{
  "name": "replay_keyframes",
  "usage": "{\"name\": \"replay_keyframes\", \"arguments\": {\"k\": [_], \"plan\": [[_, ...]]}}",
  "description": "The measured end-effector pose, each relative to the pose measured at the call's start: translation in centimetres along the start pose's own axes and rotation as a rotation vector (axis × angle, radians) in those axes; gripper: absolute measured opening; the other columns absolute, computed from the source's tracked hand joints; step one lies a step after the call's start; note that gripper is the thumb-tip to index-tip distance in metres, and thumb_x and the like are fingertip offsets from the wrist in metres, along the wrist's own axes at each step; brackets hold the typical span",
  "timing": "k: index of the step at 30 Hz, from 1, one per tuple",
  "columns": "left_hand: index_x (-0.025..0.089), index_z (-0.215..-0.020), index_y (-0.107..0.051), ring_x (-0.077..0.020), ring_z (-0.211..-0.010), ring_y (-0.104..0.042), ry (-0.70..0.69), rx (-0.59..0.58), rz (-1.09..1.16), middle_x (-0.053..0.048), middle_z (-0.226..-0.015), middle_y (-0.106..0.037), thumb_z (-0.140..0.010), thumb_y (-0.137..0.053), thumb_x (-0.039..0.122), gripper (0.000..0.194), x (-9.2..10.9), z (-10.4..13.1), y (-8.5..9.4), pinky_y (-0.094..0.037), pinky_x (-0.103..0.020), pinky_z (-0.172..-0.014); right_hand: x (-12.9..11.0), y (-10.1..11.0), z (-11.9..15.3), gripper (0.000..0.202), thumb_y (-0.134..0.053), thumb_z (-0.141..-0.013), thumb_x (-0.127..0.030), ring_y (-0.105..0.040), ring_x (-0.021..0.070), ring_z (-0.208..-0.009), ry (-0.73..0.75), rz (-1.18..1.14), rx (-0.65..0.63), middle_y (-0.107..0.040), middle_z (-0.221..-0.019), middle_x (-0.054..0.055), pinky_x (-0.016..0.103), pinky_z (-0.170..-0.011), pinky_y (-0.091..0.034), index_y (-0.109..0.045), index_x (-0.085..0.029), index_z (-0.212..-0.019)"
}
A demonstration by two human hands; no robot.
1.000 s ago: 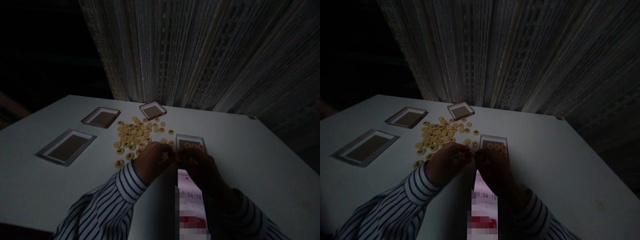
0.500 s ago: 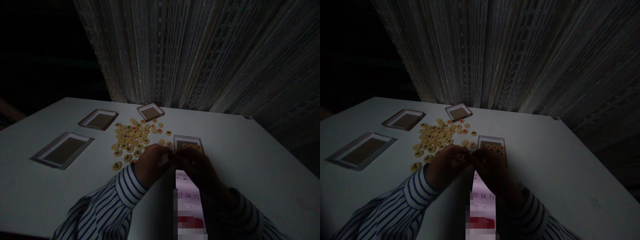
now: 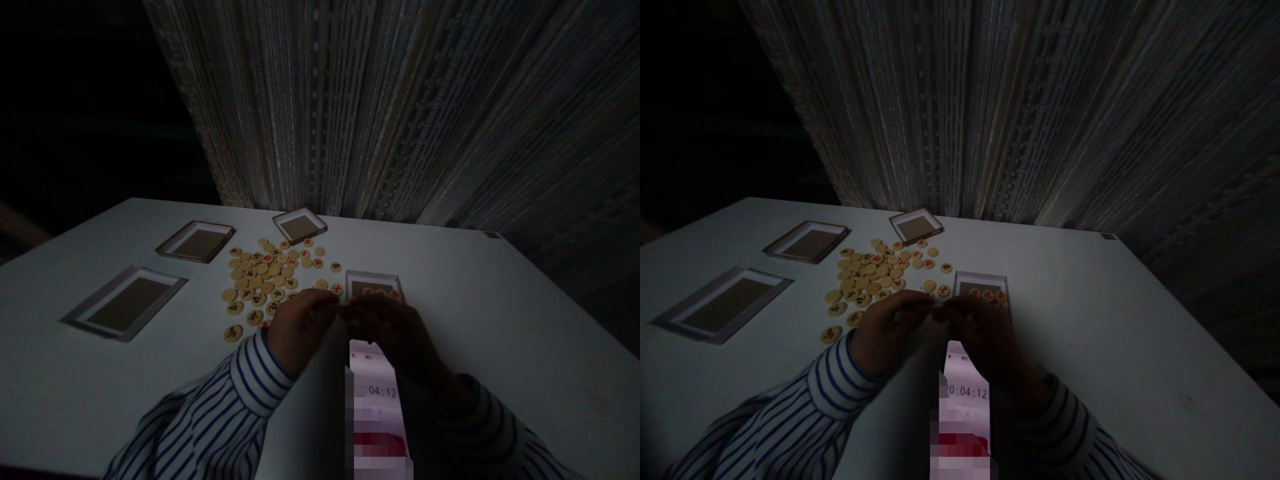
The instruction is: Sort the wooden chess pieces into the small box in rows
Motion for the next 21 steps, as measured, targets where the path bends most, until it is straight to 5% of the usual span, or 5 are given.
{"name": "replay_keyframes", "arguments": {"k": [21], "plan": [[0.013, -0.071, -0.067, -0.0148, -0.063, -0.064, 0.524, -0.076, 0.561, -0.005, -0.067, -0.07, -0.063, -0.068, 0.022, 0.012, -0.9, -0.1, -1.2, -0.051, -0.028, -0.064, -0.1, -0.1, 0.0, 0.018, -0.054, -0.08, -0.028, -0.065, 0.0142, -0.069, 0.037, 0.049, 0.006, -0.071, -0.077, 0.003, 0.026, -0.058, -0.052, -0.068, -0.02, -0.086]]}}
Point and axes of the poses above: each hand's wrist, its own z-axis away from the middle knuckle, its own y-axis out of the back of the hand, x = y × z, the point moved 3 cm from there along -z, towards the middle knuckle
